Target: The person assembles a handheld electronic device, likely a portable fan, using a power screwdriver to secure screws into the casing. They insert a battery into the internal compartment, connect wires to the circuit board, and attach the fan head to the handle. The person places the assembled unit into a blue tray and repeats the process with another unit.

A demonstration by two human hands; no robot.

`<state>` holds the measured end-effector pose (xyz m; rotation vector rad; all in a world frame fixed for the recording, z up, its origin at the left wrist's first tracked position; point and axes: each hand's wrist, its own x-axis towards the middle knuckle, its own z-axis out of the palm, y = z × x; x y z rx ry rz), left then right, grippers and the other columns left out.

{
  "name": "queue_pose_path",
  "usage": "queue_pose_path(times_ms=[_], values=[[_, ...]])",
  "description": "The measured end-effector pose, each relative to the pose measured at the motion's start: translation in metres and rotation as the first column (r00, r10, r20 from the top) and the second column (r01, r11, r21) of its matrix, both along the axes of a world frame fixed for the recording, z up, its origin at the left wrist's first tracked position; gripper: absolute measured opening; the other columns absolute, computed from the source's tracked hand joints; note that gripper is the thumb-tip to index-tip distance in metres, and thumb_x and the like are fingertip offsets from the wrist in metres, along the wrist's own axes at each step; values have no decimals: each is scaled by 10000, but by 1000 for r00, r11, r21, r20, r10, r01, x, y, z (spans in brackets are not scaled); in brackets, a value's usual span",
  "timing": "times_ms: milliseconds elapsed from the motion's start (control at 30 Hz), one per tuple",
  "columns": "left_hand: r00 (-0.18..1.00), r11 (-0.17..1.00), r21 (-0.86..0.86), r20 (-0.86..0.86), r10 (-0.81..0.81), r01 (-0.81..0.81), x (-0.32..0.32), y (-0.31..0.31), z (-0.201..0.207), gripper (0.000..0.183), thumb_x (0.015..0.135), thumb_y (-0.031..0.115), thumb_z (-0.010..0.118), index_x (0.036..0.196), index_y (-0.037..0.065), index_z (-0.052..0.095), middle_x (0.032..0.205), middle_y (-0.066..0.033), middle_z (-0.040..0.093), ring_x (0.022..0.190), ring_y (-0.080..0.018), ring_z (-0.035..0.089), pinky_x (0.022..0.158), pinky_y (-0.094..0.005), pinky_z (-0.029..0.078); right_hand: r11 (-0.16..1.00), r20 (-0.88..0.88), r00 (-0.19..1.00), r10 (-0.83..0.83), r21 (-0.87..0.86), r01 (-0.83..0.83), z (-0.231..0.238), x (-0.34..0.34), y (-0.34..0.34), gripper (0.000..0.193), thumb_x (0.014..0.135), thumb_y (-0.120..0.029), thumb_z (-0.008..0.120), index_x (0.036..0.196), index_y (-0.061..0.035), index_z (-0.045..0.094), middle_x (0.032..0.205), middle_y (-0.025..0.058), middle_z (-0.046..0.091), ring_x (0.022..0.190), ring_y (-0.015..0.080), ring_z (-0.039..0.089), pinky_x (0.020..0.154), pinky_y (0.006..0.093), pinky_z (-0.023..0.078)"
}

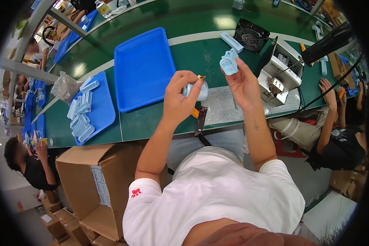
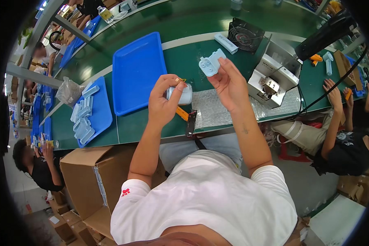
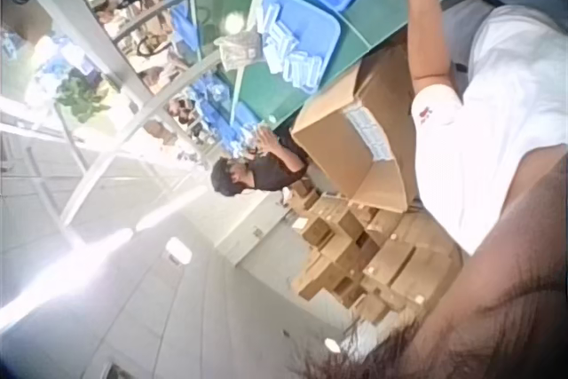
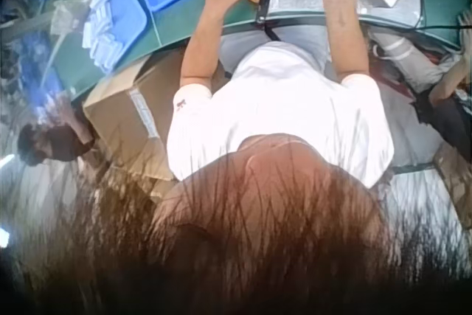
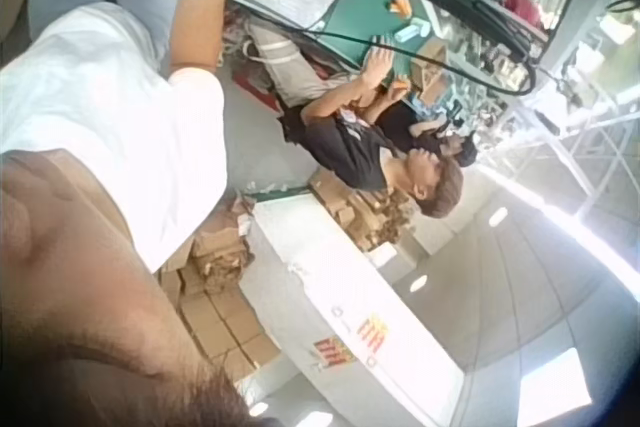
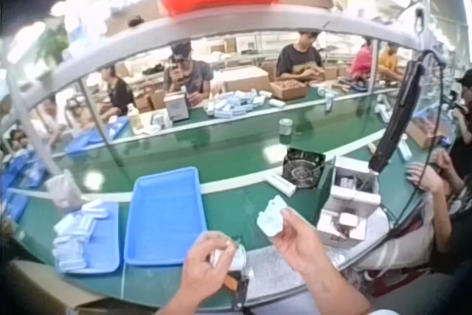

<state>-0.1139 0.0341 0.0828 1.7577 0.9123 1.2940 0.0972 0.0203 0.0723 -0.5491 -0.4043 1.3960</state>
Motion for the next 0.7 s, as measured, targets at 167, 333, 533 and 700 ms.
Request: queue_pose_path(times_ms=[167,333,533,700], values=[[992,998,53,-116,51,-45,-1,-3,7,89,900,91,743,917,7,718,996,-91,650,889,-211,650,792,-325,509,994,-16,998,56,91,-54,-8,-3,-4,422,1023,-103,606,1421,-17,493,1272,194,661,1130,266,693,933,381,618],[958,983,134,-240,155,-125,-2,-7,13,81,880,70,747,913,3,714,992,-85,652,875,-215,650,778,-325,513,663,413,649,-639,724,191,18,-26,-33,689,871,115,694,1480,-15,399,1274,264,651,1161,354,684,999,412,552],[949,968,209,-253,188,-137,-9,-9,12,89,852,65,767,906,12,721,977,-82,652,866,-230,654,761,-336,522,576,621,276,-733,784,-231,29,-20,-32,534,827,62,674,1344,26,547,1215,240,715,1148,387,706,990,429,553],[953,971,207,-250,174,-122,-12,-10,11,92,844,59,779,901,11,725,969,-83,654,863,-230,658,760,-332,524,703,729,265,-631,682,-204,28,-16,-39,535,852,83,663,1364,22,520,1225,243,706,1165,380,694,994,431,551]])
